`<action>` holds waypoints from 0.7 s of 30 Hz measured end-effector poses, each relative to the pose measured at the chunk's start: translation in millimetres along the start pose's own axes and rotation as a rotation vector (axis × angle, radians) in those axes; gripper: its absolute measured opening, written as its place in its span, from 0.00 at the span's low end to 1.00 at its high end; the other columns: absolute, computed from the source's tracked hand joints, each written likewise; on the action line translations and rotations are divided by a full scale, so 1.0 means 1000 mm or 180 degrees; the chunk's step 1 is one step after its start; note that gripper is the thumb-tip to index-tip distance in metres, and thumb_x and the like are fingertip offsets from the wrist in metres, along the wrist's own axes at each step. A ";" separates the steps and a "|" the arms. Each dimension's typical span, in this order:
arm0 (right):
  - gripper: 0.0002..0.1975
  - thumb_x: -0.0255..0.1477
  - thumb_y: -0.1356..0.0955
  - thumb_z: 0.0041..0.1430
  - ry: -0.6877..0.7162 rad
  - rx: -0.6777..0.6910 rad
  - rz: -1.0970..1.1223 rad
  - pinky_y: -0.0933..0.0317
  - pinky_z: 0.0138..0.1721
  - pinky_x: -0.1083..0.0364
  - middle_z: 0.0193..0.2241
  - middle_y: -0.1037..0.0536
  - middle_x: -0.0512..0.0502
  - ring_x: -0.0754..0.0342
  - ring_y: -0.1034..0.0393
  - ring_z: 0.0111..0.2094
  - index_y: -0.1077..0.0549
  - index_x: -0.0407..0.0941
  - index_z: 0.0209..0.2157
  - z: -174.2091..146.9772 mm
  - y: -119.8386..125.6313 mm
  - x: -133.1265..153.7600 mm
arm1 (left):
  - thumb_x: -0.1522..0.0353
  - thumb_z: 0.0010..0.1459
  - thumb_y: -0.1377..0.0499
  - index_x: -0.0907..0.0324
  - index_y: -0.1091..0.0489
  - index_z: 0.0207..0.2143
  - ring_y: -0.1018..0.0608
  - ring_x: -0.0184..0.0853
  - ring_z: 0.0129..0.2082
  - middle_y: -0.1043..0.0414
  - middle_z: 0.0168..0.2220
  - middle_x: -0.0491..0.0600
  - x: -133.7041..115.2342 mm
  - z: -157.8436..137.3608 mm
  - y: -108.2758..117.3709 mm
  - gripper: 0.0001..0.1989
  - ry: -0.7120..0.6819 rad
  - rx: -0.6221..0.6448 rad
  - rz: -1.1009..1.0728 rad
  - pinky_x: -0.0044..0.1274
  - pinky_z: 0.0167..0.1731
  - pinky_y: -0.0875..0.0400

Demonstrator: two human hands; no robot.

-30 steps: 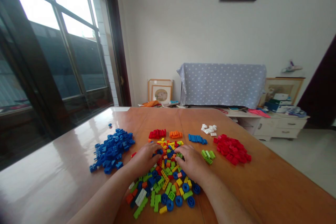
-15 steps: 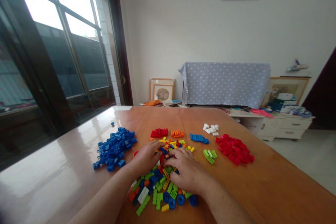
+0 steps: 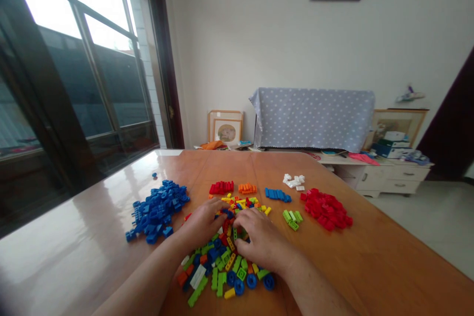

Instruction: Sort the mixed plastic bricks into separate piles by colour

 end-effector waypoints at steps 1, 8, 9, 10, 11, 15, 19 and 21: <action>0.12 0.25 0.31 0.52 -0.0118 -0.0080 0.0083 0.39 0.51 0.49 0.43 0.23 0.46 0.47 0.31 0.46 0.27 0.47 0.41 0.000 0.002 -0.004 | 0.70 0.62 0.44 0.55 0.25 0.47 0.24 0.40 0.47 0.25 0.44 0.52 0.000 0.000 0.001 0.13 0.0012 -0.0020 0.0014 0.28 0.47 0.31; 0.12 0.24 0.35 0.52 -0.0938 -0.0811 0.0652 0.38 0.34 0.57 0.31 0.25 0.52 0.54 0.29 0.33 0.30 0.47 0.40 -0.010 0.025 -0.068 | 0.67 0.65 0.46 0.55 0.25 0.49 0.24 0.42 0.49 0.25 0.47 0.53 0.001 0.000 0.004 0.13 0.0074 -0.0052 0.0010 0.30 0.49 0.31; 0.11 0.25 0.35 0.54 -0.1058 -0.0912 0.0691 0.38 0.34 0.57 0.31 0.25 0.52 0.54 0.29 0.34 0.30 0.47 0.40 -0.014 0.030 -0.083 | 0.67 0.65 0.45 0.55 0.25 0.48 0.24 0.42 0.49 0.25 0.47 0.53 0.001 0.000 0.005 0.13 0.0082 -0.0041 0.0012 0.30 0.49 0.31; 0.11 0.26 0.35 0.54 -0.1203 -0.1056 0.0673 0.38 0.33 0.57 0.31 0.25 0.51 0.54 0.29 0.33 0.29 0.46 0.40 -0.020 0.037 -0.100 | 0.67 0.65 0.45 0.56 0.25 0.48 0.24 0.42 0.49 0.25 0.47 0.53 0.001 0.000 0.005 0.13 0.0089 -0.0032 0.0020 0.30 0.49 0.31; 0.11 0.27 0.35 0.54 -0.1374 -0.1125 0.0625 0.39 0.33 0.57 0.30 0.24 0.51 0.53 0.29 0.33 0.28 0.46 0.41 -0.026 0.042 -0.118 | 0.67 0.65 0.45 0.56 0.25 0.48 0.24 0.42 0.49 0.25 0.47 0.53 0.001 0.000 0.006 0.13 0.0095 -0.0029 0.0032 0.30 0.50 0.31; 0.14 0.29 0.34 0.54 -0.2319 -0.1235 0.0224 0.39 0.32 0.57 0.33 0.20 0.48 0.52 0.26 0.33 0.26 0.46 0.43 -0.057 0.059 -0.180 | 0.66 0.65 0.46 0.57 0.25 0.47 0.24 0.42 0.49 0.25 0.46 0.54 0.001 0.001 0.009 0.13 0.0086 -0.0030 0.0070 0.29 0.50 0.31; 0.12 0.31 0.32 0.52 -0.2615 -0.1251 0.0044 0.39 0.32 0.56 0.34 0.18 0.44 0.50 0.25 0.33 0.23 0.45 0.39 -0.071 0.064 -0.205 | 0.66 0.65 0.46 0.57 0.25 0.47 0.24 0.42 0.49 0.25 0.47 0.54 0.000 0.001 0.010 0.13 0.0092 -0.0008 0.0059 0.30 0.50 0.30; 0.11 0.31 0.32 0.52 -0.2670 -0.1201 0.0038 0.39 0.32 0.56 0.32 0.18 0.44 0.49 0.25 0.33 0.21 0.45 0.37 -0.072 0.062 -0.209 | 0.66 0.65 0.45 0.56 0.25 0.46 0.24 0.42 0.49 0.25 0.47 0.54 0.001 0.001 0.011 0.13 0.0103 -0.0015 0.0051 0.29 0.49 0.30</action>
Point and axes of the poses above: each hand's wrist, its own z-axis towards the middle knuckle, its own y-axis out of the back of the hand, x = y × z, the point moved 6 cm from there along z, towards the middle knuckle
